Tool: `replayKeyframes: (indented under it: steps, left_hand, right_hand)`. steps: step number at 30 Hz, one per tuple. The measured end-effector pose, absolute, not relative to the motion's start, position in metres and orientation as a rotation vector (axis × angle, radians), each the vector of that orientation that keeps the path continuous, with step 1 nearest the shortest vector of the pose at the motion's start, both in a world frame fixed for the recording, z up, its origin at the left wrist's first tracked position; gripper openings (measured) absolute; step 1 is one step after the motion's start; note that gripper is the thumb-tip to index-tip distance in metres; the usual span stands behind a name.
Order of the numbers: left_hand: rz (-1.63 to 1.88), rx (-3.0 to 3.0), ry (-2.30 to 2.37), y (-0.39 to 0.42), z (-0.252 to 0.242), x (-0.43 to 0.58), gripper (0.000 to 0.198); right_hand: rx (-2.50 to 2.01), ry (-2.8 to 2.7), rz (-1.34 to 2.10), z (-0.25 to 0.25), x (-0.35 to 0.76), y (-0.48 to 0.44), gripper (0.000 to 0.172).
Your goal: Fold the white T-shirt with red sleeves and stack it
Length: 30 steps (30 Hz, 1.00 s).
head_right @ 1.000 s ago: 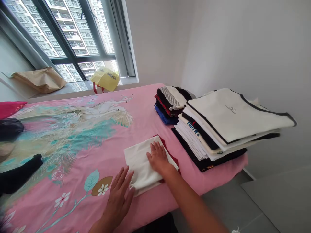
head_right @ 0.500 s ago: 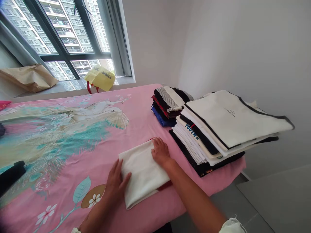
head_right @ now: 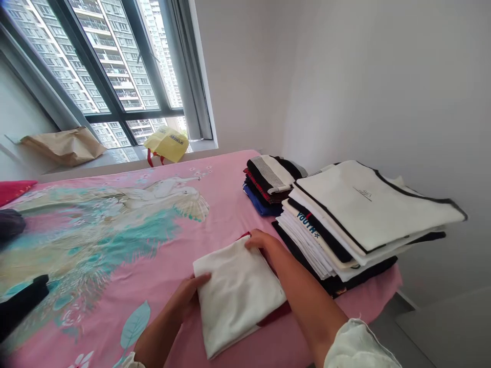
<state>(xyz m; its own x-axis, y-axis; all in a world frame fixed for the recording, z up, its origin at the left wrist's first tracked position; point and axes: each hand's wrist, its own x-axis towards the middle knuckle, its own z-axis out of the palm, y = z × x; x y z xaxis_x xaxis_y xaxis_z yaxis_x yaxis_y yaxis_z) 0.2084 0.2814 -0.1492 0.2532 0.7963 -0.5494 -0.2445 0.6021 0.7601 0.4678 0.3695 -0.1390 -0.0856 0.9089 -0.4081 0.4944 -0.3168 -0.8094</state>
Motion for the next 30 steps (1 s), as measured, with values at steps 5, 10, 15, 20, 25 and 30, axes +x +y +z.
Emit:
replayKeyframes:
  steps: [5,10,15,20,25,30]
  left_hand:
    - [1.000,0.953,1.172,0.268,-0.091,0.179,0.050]
    - [1.044,1.657,1.468,0.216,-0.045,0.152,0.039]
    - [0.629,2.385,1.314,0.142,-0.132,0.128,0.025]
    - [0.582,2.635,1.294,0.119,-0.184,0.096,0.040]
    - [0.486,2.578,1.530,0.163,-0.161,0.113,0.045]
    - [0.461,2.199,1.736,0.187,-0.185,0.106,0.062]
  right_hand:
    - [-1.315,-1.593,1.407,-0.065,0.477,0.346,0.038]
    - [-1.040,-1.677,1.210,-0.031,0.470,0.295,0.022]
    - [-1.316,-1.869,1.048,-0.107,0.484,0.227,0.017]
    - [-1.558,-1.778,0.810,-0.153,0.476,0.183,0.027]
    - [-1.345,-2.116,0.596,-0.135,0.377,0.175,0.038]
    - [-1.349,-2.312,0.730,-0.156,0.339,0.182,0.053]
